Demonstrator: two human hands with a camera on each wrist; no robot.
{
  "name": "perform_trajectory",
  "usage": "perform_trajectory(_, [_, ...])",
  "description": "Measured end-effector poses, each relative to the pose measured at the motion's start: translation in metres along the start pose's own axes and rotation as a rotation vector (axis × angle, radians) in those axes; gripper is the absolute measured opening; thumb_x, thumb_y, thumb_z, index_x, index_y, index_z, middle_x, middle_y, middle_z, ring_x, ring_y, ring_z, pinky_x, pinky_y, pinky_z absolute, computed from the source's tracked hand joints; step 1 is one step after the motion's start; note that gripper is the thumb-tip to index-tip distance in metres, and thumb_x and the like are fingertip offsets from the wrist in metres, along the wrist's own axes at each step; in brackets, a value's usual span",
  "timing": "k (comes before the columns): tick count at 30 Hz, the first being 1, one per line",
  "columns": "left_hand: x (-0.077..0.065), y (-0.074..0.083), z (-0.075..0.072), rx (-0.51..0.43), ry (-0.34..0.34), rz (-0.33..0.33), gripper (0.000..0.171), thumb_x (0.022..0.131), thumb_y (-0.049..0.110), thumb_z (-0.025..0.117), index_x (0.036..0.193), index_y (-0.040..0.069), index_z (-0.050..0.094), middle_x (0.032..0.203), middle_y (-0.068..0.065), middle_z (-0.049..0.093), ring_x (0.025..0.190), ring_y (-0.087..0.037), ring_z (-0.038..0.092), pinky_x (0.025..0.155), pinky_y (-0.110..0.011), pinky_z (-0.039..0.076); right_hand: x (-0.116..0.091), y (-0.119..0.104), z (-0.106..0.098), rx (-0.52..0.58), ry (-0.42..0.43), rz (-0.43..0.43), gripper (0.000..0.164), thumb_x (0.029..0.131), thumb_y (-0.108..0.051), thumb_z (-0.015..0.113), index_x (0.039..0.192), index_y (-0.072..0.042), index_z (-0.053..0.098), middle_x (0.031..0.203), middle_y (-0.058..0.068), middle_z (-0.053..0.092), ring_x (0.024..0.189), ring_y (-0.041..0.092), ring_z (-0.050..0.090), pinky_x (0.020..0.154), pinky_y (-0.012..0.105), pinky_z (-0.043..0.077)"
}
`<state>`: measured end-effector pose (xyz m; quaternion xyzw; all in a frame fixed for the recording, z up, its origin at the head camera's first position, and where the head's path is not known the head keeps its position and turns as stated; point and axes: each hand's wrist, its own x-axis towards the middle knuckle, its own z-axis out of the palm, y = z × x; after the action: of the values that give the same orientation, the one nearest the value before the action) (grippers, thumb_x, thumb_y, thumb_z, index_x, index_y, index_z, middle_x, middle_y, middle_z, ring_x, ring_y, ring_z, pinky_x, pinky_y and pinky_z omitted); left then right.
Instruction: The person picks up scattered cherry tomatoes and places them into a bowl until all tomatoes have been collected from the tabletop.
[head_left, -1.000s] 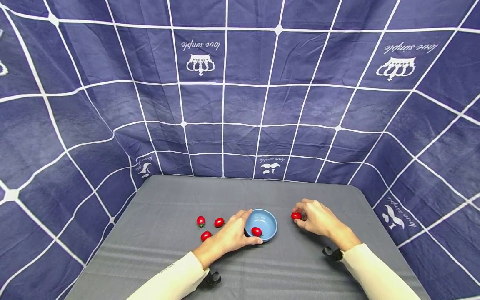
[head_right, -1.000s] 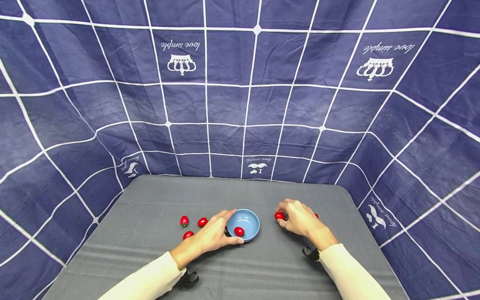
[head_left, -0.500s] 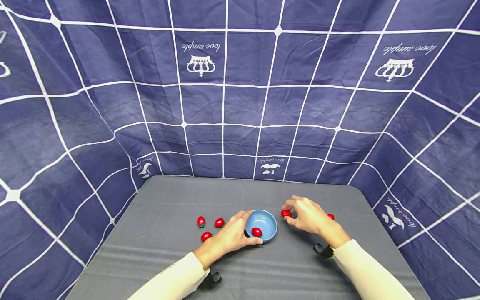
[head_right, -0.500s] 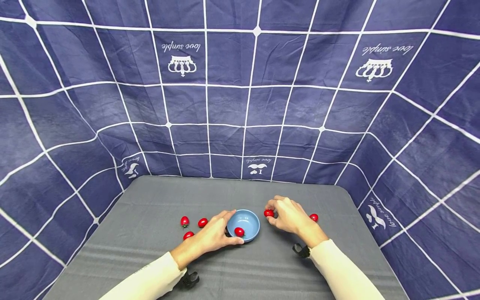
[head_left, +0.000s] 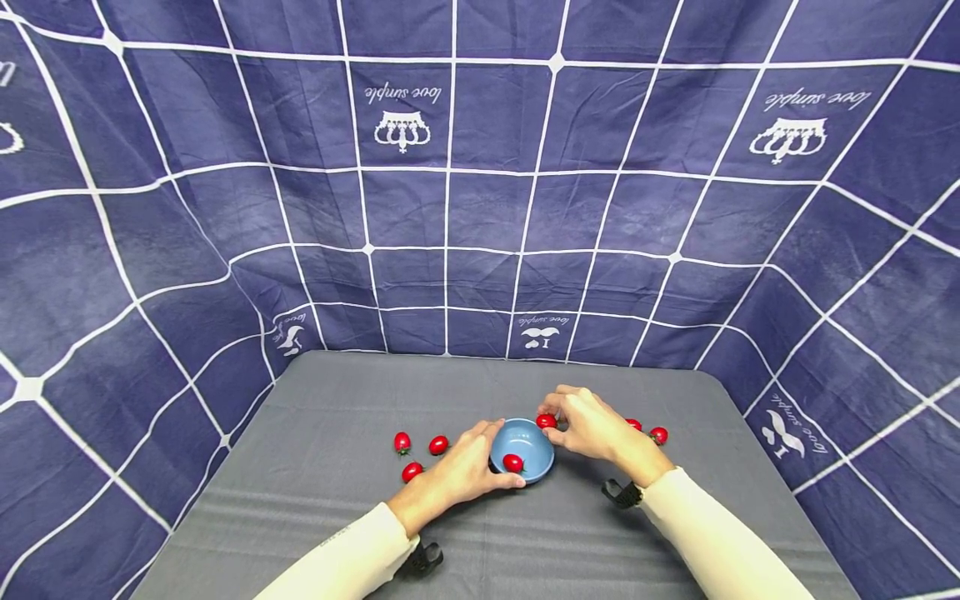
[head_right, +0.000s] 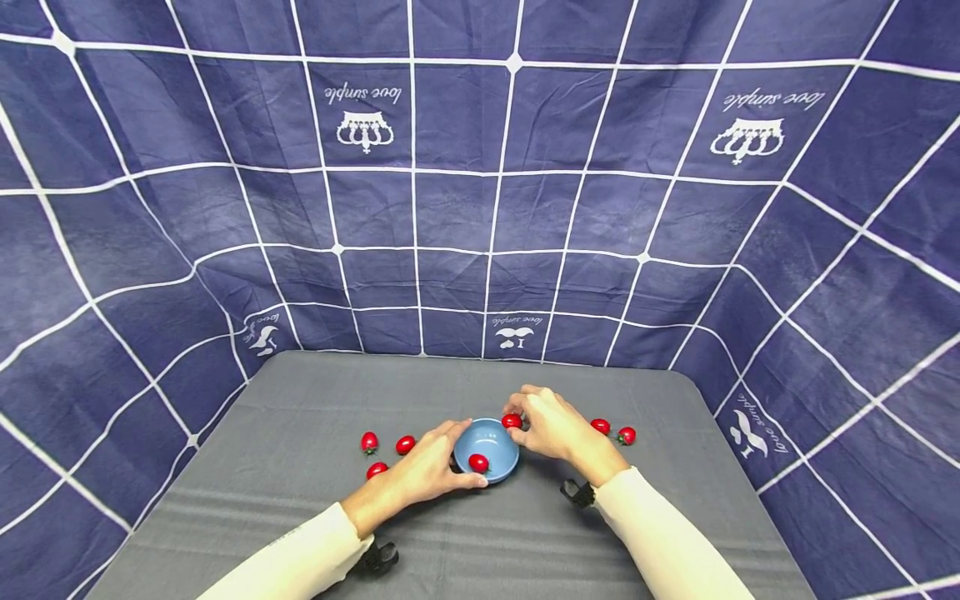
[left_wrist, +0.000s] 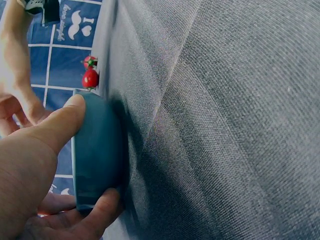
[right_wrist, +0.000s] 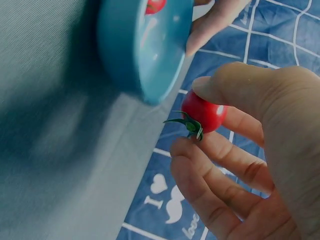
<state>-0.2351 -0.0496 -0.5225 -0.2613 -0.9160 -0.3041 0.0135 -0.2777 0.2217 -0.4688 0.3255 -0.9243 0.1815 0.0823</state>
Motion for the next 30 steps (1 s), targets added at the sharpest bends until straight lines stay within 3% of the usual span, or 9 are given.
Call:
perform_trajectory(10, [0.001,0.000,-0.001,0.005,-0.009,-0.004,0.105,0.087,0.047,0.104,0.162,-0.011,0.057,0.153,-0.024,0.071,0.133,-0.043,0.076,0.116,-0.053,0.064,0.017,-0.014,0.011,0.054,-0.042,-0.050,0.025,0.093,-0.012,0.093,0.117,-0.013,0.086,0.110,-0.001,0.078,0.089,0.012,0.082,0.080,0.027,0.068])
perform_trajectory(20, [0.001,0.000,0.000,0.003,-0.011,-0.008,0.105,0.088,0.048,0.104,0.163,-0.009,0.058,0.153,-0.023,0.071,0.132,-0.041,0.076,0.116,-0.052,0.064,0.024,-0.022,0.017,0.025,-0.071,-0.048,0.027,0.092,-0.013,0.095,0.117,-0.013,0.086,0.109,-0.001,0.079,0.089,0.010,0.078,0.080,0.027,0.067])
perform_trajectory(30, [0.002,-0.001,0.000,0.008,-0.017,-0.024,0.106,0.088,0.049,0.103,0.163,-0.008,0.057,0.154,-0.023,0.071,0.135,-0.044,0.074,0.118,-0.055,0.063,0.022,-0.022,0.016,0.009,-0.082,-0.014,0.036,0.093,-0.020,0.096,0.127,-0.014,0.086,0.121,0.003,0.080,0.103,0.025,0.087,0.088,0.043,0.072])
